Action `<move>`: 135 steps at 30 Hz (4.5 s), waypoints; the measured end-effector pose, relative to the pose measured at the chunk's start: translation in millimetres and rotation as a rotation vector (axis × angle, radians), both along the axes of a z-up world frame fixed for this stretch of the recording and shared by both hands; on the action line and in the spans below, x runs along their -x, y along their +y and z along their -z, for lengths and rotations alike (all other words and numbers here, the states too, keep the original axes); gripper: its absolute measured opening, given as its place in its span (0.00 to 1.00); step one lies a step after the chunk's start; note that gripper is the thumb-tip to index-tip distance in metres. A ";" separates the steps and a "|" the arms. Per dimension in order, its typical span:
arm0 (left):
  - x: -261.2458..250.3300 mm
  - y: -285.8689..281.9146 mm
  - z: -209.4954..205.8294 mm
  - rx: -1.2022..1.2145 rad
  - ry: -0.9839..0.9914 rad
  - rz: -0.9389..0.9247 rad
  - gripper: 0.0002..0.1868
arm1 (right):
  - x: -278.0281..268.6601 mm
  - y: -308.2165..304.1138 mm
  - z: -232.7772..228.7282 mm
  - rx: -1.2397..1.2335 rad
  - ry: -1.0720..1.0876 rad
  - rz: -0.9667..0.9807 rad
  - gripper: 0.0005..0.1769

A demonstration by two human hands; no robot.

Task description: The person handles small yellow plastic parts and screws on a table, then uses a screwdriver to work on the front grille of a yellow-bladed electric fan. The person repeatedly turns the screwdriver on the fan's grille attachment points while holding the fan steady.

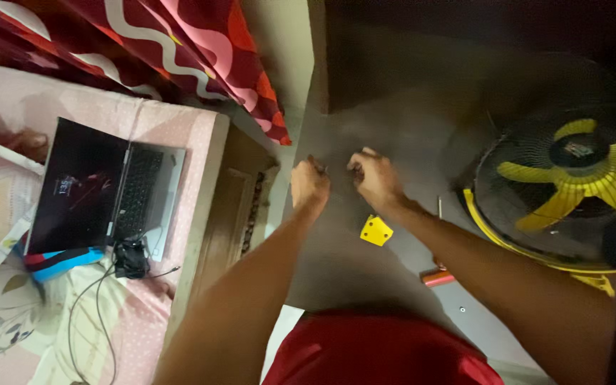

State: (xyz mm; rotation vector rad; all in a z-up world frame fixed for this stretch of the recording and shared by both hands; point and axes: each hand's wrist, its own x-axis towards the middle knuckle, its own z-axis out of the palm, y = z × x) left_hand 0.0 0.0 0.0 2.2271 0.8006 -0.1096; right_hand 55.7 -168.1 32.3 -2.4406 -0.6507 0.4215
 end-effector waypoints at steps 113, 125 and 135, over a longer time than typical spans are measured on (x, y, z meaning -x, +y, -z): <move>154.5 -175.7 -41.7 0.568 0.131 0.526 0.10 | 264.5 -244.7 -44.5 -0.105 0.083 0.904 0.12; 153.3 -182.0 -48.8 0.612 0.072 0.471 0.08 | 249.9 -252.7 -43.3 -0.111 0.116 0.752 0.09; 132.2 -172.4 -97.2 1.298 0.001 0.168 0.11 | 185.4 -178.0 -55.7 -0.933 0.720 0.874 0.12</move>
